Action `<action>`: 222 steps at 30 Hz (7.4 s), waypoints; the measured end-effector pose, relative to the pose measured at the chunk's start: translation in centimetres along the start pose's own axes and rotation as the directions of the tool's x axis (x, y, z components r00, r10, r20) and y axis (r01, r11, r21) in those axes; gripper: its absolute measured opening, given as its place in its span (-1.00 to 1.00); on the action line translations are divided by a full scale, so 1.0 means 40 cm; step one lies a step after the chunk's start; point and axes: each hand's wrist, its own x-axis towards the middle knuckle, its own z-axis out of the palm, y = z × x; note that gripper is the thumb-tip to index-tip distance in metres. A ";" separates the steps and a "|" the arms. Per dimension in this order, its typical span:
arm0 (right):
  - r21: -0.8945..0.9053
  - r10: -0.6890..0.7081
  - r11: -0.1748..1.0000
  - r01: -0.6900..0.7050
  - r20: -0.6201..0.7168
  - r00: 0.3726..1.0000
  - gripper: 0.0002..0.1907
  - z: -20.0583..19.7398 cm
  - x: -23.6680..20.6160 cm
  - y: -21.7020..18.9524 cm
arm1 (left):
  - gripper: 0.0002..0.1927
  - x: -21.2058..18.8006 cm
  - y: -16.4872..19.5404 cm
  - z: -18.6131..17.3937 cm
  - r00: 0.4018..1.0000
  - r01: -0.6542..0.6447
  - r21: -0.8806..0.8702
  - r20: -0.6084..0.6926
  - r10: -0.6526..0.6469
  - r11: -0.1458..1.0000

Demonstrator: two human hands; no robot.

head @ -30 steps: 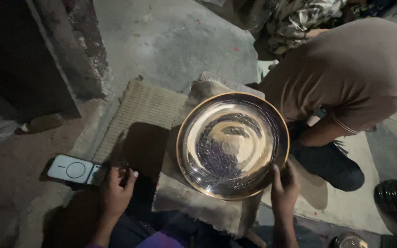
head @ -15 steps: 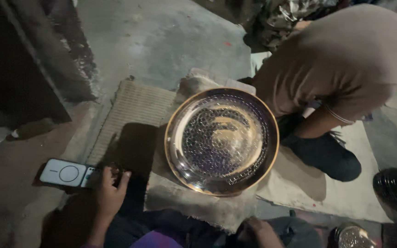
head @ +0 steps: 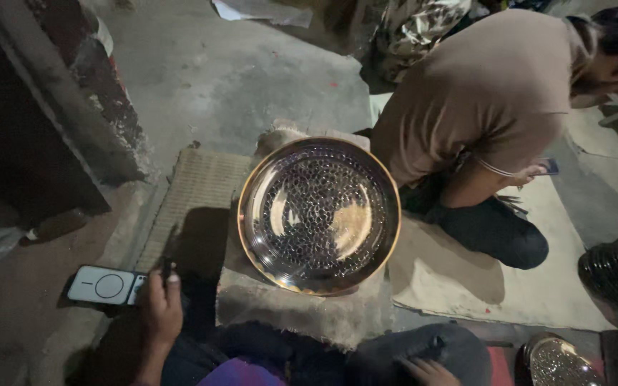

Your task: The person sits on the floor and repeatedly hammers a small metal punch against a large brass plate to create a textured pattern. They hold the punch with the left hand and strike it with a wooden mallet in the right hand, working across the plate surface.

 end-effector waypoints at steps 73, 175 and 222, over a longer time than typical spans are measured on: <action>0.338 0.233 0.934 0.115 -0.820 0.522 -0.28 -0.215 0.103 -0.198 | -0.50 0.418 0.718 0.417 -0.021 -0.648 -0.513 0.751 0.660 0.563; 0.705 0.578 0.709 -0.011 -0.573 0.580 -0.47 0.010 -0.138 0.251 | -0.66 0.016 -0.003 -0.006 0.963 -0.074 -0.379 0.214 0.166 0.922; -0.169 0.032 0.974 -0.149 -0.552 0.833 -0.38 -0.389 -0.096 -0.227 | -0.48 0.011 0.367 0.439 0.430 -0.289 -0.502 0.693 0.579 0.815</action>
